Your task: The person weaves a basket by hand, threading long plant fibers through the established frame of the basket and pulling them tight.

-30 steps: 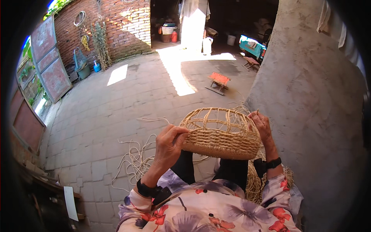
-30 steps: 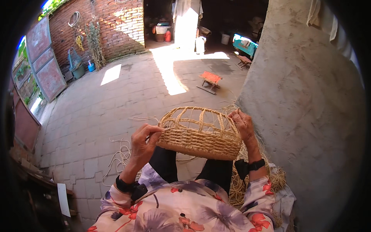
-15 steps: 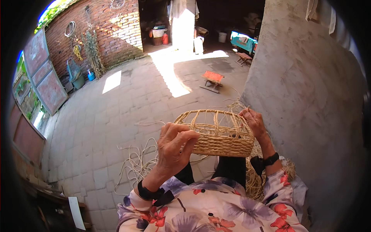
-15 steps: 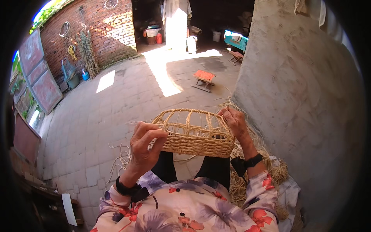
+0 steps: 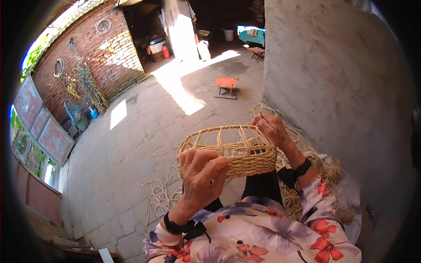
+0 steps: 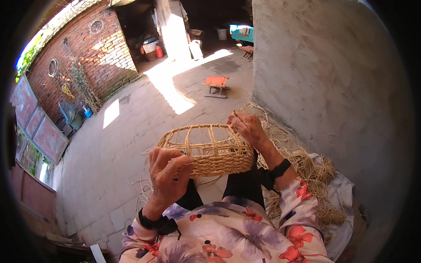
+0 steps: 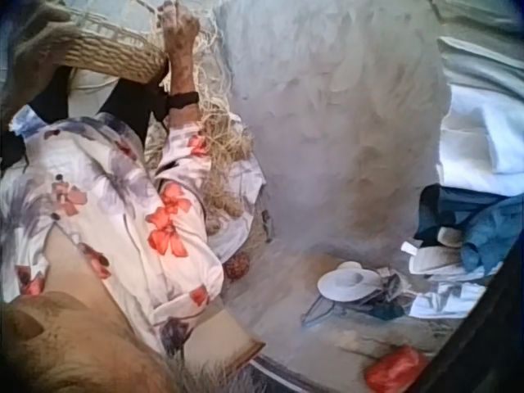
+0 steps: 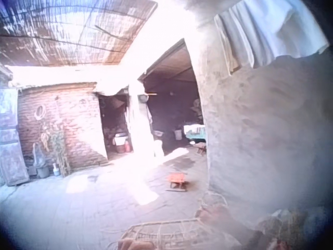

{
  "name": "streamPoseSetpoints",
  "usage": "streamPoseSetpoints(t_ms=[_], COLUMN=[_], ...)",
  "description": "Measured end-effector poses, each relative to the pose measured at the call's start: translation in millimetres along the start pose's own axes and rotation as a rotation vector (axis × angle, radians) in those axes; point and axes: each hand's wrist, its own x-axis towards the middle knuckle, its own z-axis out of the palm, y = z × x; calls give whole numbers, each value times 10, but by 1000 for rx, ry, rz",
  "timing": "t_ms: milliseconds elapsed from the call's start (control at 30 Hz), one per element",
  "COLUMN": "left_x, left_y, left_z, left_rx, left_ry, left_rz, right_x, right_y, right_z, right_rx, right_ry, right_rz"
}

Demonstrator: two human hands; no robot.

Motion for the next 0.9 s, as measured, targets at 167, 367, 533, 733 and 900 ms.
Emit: streamPoseSetpoints(t_ms=[167,367,533,733,900], left_x=[79,15,-41,-129,-136], left_y=[21,-1,-10,-49,18], left_z=[130,148,200,190,201], left_rx=[8,23,-2,10,24], left_ry=[-43,-52,-49,-47,-99], left_rz=[62,42,29,29,17], right_x=[-22,-18,-47,-32,-29], right_y=[18,5,-114,-36,33], right_z=[30,29,-4,46,25], right_rx=[36,-10,71,15,74], right_ry=[27,39,43,51,54], right_rz=[14,-18,73,86,89])
